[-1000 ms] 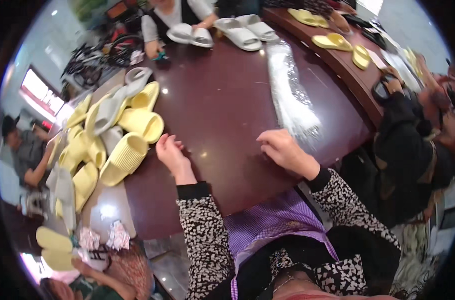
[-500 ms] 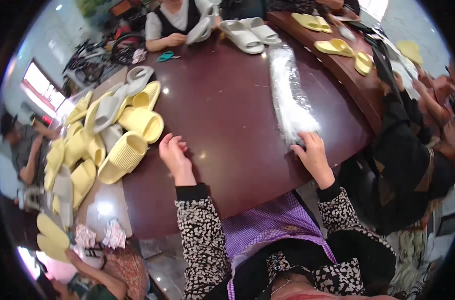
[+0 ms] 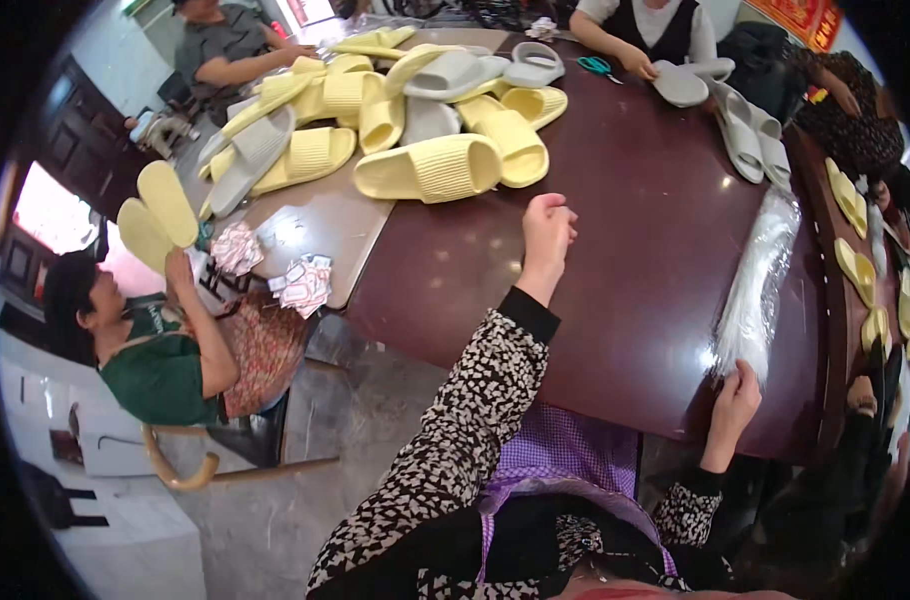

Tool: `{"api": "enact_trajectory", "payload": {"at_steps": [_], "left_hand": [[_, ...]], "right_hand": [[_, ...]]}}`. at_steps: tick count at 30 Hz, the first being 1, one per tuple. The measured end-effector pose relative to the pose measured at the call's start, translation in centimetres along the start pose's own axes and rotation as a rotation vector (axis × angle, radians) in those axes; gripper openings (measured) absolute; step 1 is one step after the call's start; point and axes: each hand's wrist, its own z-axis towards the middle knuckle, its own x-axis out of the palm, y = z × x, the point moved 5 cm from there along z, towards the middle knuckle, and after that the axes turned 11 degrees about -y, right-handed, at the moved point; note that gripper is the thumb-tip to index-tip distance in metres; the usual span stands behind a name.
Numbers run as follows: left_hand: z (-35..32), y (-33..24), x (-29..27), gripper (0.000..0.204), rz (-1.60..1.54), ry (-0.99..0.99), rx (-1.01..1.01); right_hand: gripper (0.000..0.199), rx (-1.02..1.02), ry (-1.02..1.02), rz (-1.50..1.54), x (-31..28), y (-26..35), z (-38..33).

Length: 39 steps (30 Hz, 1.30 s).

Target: The person pairs slide sandals together by taking plastic fasteners from a bundle on the table and threading them through the slides by hand.

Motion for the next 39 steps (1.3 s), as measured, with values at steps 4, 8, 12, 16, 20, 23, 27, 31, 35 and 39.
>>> {"api": "enact_trajectory", "payload": {"at_steps": [4, 8, 12, 16, 20, 23, 27, 31, 35, 39], "left_hand": [[-0.2, -0.4, -0.5, 0.024, -0.012, -0.006, -0.027], [-0.6, -0.3, -0.2, 0.024, 0.003, 0.011, -0.044], [-0.8, 0.0, 1.9, 0.021, 0.001, 0.107, -0.017], [-1.5, -1.2, 1.5, 0.019, 0.202, 0.238, 0.169], [-6.3, 0.4, 5.3, 0.016, 0.387, 0.491, 0.453], [-15.9, -1.2, 8.3, 0.016, 0.305, 0.786, 0.642], [-23.0, 1.1, 9.6, 0.021, 0.183, 1.027, 0.523], [-22.9, 2.6, 9.0, 0.02, 0.236, 1.05, 0.589], [-22.7, 2.5, 7.4, 0.011, 0.28, 1.078, 0.626], [-22.5, 1.9, 4.6, 0.008, 0.21, 0.828, 0.349]], "right_hand": [[0.019, 0.073, 0.063, -0.046, -0.5, -0.4, 0.0], [0.019, 0.128, 0.081, -0.105, -1.5, -0.6, 0.0], [0.022, 0.074, 0.005, -0.165, -3.5, 1.3, -0.5], [0.027, -0.02, 0.06, -0.066, -3.5, 6.9, -0.1], [0.019, -0.146, -0.02, 0.119, -4.6, 9.5, 0.4], [0.018, -0.148, -0.015, 0.224, -6.0, 9.7, 0.1], [0.018, -0.184, -0.046, 0.288, -7.0, 10.4, -0.6], [0.017, -0.18, -0.018, 0.395, -7.5, 11.3, -1.1], [0.016, -0.129, 0.046, 0.546, -7.0, 11.3, -1.7], [0.023, 0.213, 0.193, 0.938, -5.9, 9.2, -1.7]]}}
